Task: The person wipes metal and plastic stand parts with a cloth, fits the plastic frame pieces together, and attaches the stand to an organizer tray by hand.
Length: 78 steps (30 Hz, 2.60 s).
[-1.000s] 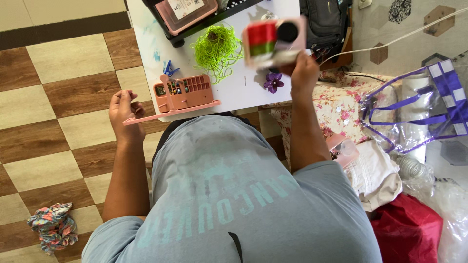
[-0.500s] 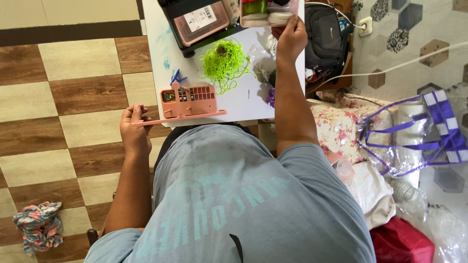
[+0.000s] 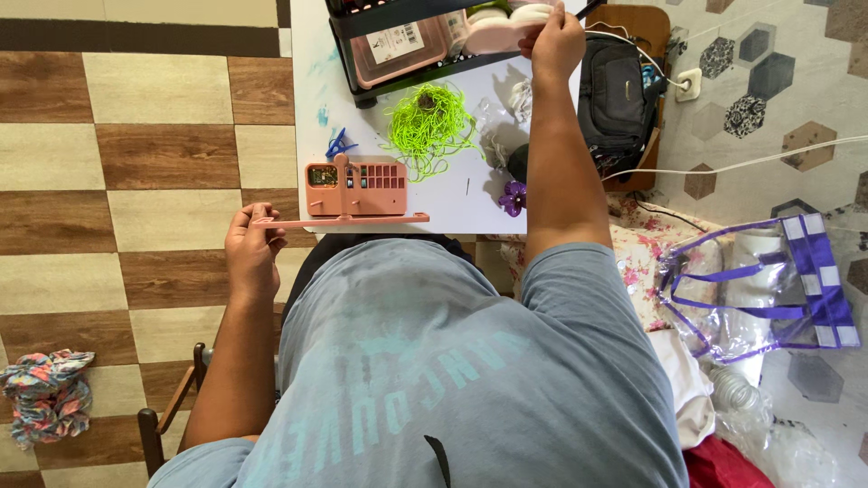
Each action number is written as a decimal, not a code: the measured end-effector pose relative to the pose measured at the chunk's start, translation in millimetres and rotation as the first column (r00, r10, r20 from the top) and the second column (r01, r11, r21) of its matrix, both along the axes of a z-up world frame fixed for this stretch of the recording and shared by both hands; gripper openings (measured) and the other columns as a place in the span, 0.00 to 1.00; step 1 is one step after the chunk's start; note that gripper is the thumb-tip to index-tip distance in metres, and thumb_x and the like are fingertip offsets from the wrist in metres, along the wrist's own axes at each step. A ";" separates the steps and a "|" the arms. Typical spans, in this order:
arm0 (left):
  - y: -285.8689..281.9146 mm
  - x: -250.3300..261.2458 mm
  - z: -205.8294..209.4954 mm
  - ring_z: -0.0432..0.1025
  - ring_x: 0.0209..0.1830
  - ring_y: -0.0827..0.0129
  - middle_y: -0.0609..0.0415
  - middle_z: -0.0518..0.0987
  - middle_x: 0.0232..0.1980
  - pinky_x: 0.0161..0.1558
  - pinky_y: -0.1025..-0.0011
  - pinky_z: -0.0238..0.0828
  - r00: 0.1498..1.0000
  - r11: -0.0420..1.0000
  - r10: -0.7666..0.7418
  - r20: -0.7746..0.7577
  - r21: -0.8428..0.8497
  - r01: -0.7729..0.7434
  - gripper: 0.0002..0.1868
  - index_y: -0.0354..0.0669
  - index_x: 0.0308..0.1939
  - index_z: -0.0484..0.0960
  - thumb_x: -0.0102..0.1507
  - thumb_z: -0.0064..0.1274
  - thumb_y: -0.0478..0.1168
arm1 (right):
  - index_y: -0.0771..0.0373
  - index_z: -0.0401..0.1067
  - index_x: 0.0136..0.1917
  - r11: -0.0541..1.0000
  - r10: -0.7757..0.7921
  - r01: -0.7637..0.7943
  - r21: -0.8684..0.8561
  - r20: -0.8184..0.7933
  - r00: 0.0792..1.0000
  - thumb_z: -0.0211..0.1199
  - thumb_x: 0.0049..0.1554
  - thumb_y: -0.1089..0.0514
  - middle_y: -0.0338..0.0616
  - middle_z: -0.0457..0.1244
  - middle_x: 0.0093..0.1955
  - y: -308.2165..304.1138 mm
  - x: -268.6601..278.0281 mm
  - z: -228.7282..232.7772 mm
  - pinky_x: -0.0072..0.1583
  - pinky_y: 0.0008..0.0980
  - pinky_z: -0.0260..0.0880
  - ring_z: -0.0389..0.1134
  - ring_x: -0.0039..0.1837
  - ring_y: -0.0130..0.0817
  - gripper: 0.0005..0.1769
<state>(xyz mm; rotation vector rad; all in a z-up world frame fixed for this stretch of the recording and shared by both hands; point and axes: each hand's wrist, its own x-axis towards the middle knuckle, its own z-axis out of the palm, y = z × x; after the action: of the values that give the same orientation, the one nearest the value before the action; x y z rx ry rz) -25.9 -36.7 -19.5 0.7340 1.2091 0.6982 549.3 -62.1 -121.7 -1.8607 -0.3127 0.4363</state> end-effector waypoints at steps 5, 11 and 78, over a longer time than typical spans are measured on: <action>-2.1 -2.3 5.3 0.70 0.33 0.83 0.62 0.77 0.41 0.36 0.81 0.68 0.999 1.000 0.007 -0.033 0.002 -0.007 0.08 0.44 0.49 0.76 0.71 0.49 0.43 | 0.63 0.74 0.41 0.992 0.058 0.056 -0.117 0.786 0.615 0.51 0.70 0.48 0.44 0.70 0.33 22.5 34.4 -39.8 0.34 0.34 0.68 0.71 0.33 0.37 0.22; -7.7 -6.6 7.9 0.69 0.32 0.82 0.63 0.77 0.39 0.36 0.80 0.68 0.996 1.000 -0.003 -0.091 0.001 0.003 0.08 0.45 0.48 0.77 0.71 0.51 0.45 | 0.57 0.72 0.51 0.964 0.041 -0.061 -0.258 -0.083 0.996 0.49 0.62 0.48 0.39 0.69 0.34 14.8 17.3 -34.0 0.29 0.30 0.70 0.71 0.29 0.33 0.15; 72.5 -20.1 -76.3 0.70 0.33 0.77 0.57 0.77 0.45 0.38 0.78 0.70 0.856 0.856 -0.505 -0.110 0.061 0.513 0.10 0.39 0.49 0.77 0.73 0.49 0.43 | 0.65 0.65 0.63 0.840 0.046 0.111 -0.532 0.274 0.961 0.86 0.43 0.46 0.55 0.58 0.60 -236.3 -204.2 -34.5 0.61 0.44 0.64 0.62 0.61 0.52 0.44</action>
<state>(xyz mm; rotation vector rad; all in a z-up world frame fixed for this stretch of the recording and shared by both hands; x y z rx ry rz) -46.1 35.8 -95.8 1.1189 1.0023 0.2756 345.1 -298.4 -156.2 -2.4953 -0.3696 0.2498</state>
